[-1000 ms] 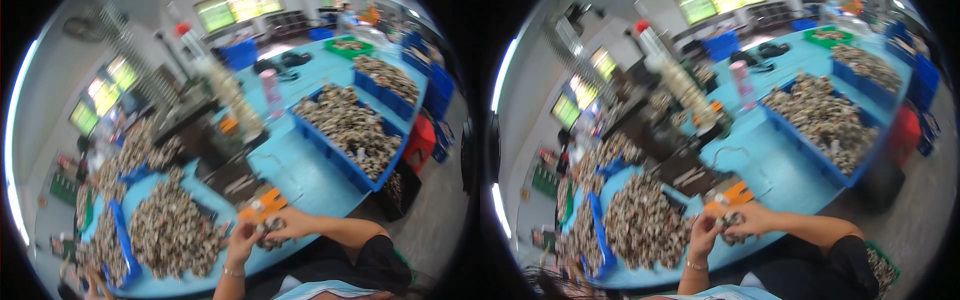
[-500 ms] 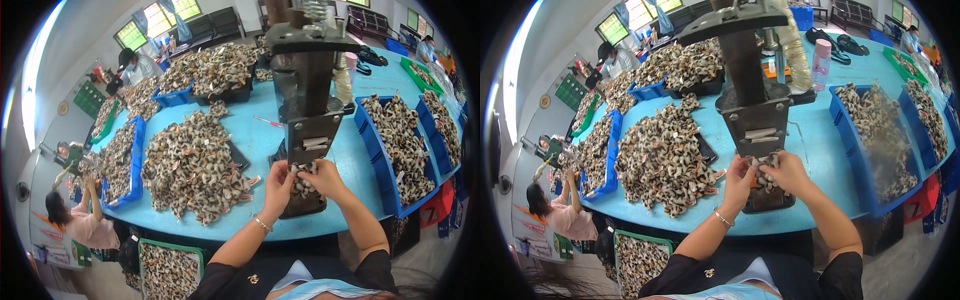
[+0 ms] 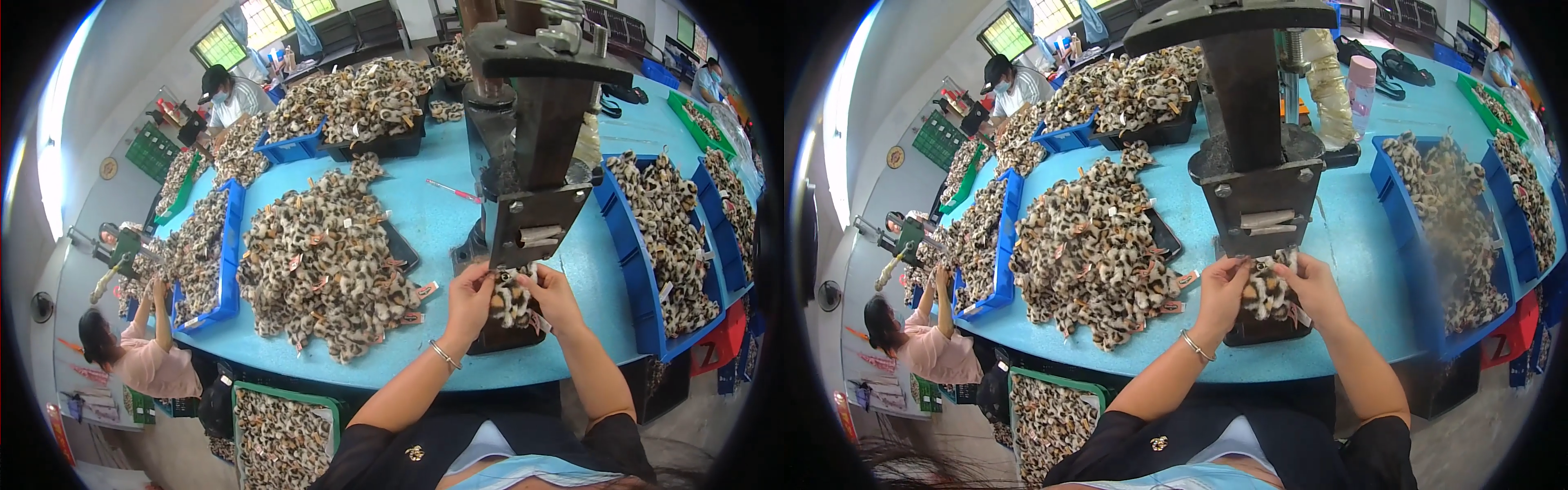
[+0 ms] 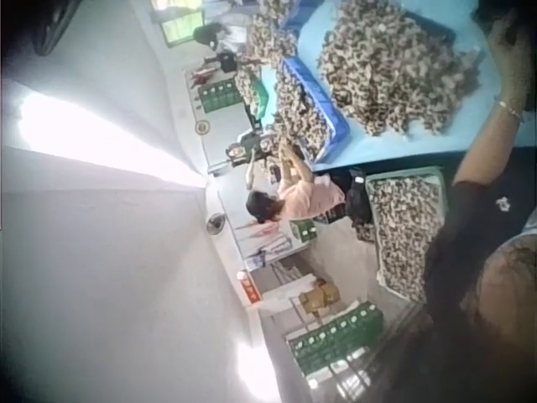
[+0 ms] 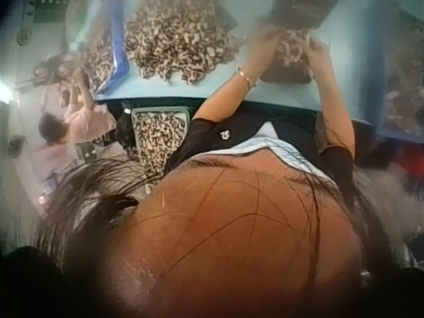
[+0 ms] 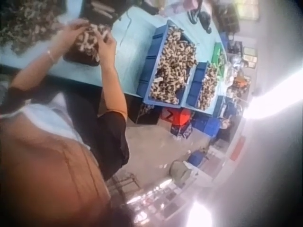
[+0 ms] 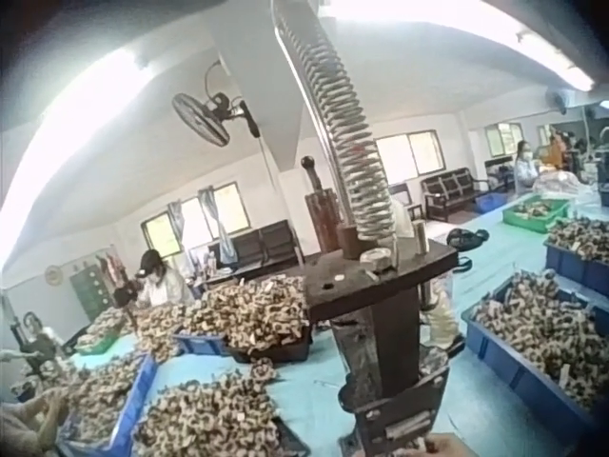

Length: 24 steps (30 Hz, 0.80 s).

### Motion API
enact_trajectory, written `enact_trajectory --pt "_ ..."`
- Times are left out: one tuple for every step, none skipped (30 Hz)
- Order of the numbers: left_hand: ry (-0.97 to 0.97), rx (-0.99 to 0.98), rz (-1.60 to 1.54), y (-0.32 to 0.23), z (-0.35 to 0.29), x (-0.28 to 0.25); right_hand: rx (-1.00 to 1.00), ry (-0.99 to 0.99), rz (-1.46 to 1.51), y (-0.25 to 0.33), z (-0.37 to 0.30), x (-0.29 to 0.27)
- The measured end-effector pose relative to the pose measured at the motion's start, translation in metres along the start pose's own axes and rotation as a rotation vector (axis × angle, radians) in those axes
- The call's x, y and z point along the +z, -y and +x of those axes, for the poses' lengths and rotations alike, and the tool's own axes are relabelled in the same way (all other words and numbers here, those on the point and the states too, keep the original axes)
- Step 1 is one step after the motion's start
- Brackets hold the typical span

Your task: The person assembles small plastic parts by hand using a manual press machine.

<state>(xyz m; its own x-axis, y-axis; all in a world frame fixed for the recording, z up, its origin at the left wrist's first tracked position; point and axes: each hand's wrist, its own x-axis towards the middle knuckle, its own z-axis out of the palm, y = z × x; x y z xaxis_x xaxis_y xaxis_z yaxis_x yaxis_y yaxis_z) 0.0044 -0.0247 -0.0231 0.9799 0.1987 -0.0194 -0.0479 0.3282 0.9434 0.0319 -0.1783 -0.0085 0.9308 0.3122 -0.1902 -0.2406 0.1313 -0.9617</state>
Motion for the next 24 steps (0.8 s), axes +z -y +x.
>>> enact_trajectory --pt "-0.013 0.031 0.080 0.006 0.002 -0.002 0.004 0.000 -0.009 0.000 0.000 -0.001" --pt "-0.027 0.063 0.159 0.010 0.003 -0.005 -0.001 -0.003 -0.008 0.002 0.000 0.001" --pt "-0.023 0.063 0.160 0.010 0.003 -0.007 0.035 0.006 0.015 0.004 0.000 0.002" --pt "0.000 0.146 0.203 0.011 0.004 -0.009 0.070 0.015 0.037 0.006 -0.001 0.004" --pt "0.023 0.230 0.245 0.011 0.003 -0.011 0.050 0.000 -0.022 -0.001 -0.002 0.004" --pt "0.028 0.239 0.241 0.010 0.003 -0.011 0.040 -0.003 -0.026 0.000 -0.003 0.005" --pt "0.040 0.193 0.226 0.009 0.000 -0.012 0.017 -0.015 -0.029 0.002 -0.004 0.007" --pt "0.052 0.148 0.213 0.007 -0.001 -0.013 -0.005 -0.026 -0.032 0.004 -0.004 0.008" --pt "0.057 0.153 0.209 0.000 -0.002 -0.009 -0.011 -0.029 -0.035 0.008 -0.003 0.006" --pt "0.080 0.157 0.385 -0.013 -0.008 -0.004 -0.034 -0.023 -0.123 0.012 -0.003 0.004" --pt "0.103 0.159 0.561 -0.020 -0.011 -0.001 -0.056 -0.016 -0.210 0.018 -0.003 0.002" --pt "0.099 0.165 0.562 -0.021 -0.010 -0.005 -0.085 -0.003 -0.297 0.024 -0.001 0.003" --pt "0.150 0.152 0.552 -0.019 -0.008 -0.011 -0.091 0.000 -0.297 0.029 0.002 0.004" --pt "0.200 0.138 0.543 -0.019 -0.007 -0.014 -0.089 0.001 -0.273 0.034 0.005 0.006" --pt "0.201 0.136 0.544 -0.020 -0.007 -0.015 -0.080 -0.003 -0.249 0.036 0.006 0.006" --pt "0.220 0.126 0.571 -0.022 -0.005 -0.015 -0.078 -0.005 -0.247 0.039 0.010 0.005" --pt "0.238 0.116 0.599 -0.022 -0.005 -0.014 0.048 0.090 -0.197 0.042 0.015 0.005" --pt "0.240 0.121 0.603 -0.022 -0.004 -0.015 0.167 0.185 -0.145 0.044 0.018 0.006" --pt "0.261 0.110 0.548 -0.020 -0.002 -0.017 0.161 0.185 -0.142 0.042 0.020 0.007" --pt "0.281 0.100 0.491 -0.019 -0.001 -0.019 0.046 0.186 -0.176 0.036 0.023 0.005" --pt "0.279 0.108 0.494 -0.017 0.001 -0.021 -0.069 0.191 -0.212 0.031 0.029 0.003" --pt "0.281 0.104 0.507 -0.014 0.001 -0.020 -0.077 0.189 -0.217 0.029 0.035 -0.003" --pt "0.283 0.101 0.520 -0.012 0.001 -0.019 -0.250 0.035 -0.188 0.029 0.042 -0.010" --pt "0.285 0.110 0.518 -0.012 0.001 -0.017 -0.421 -0.118 -0.156 0.033 0.047 -0.014"
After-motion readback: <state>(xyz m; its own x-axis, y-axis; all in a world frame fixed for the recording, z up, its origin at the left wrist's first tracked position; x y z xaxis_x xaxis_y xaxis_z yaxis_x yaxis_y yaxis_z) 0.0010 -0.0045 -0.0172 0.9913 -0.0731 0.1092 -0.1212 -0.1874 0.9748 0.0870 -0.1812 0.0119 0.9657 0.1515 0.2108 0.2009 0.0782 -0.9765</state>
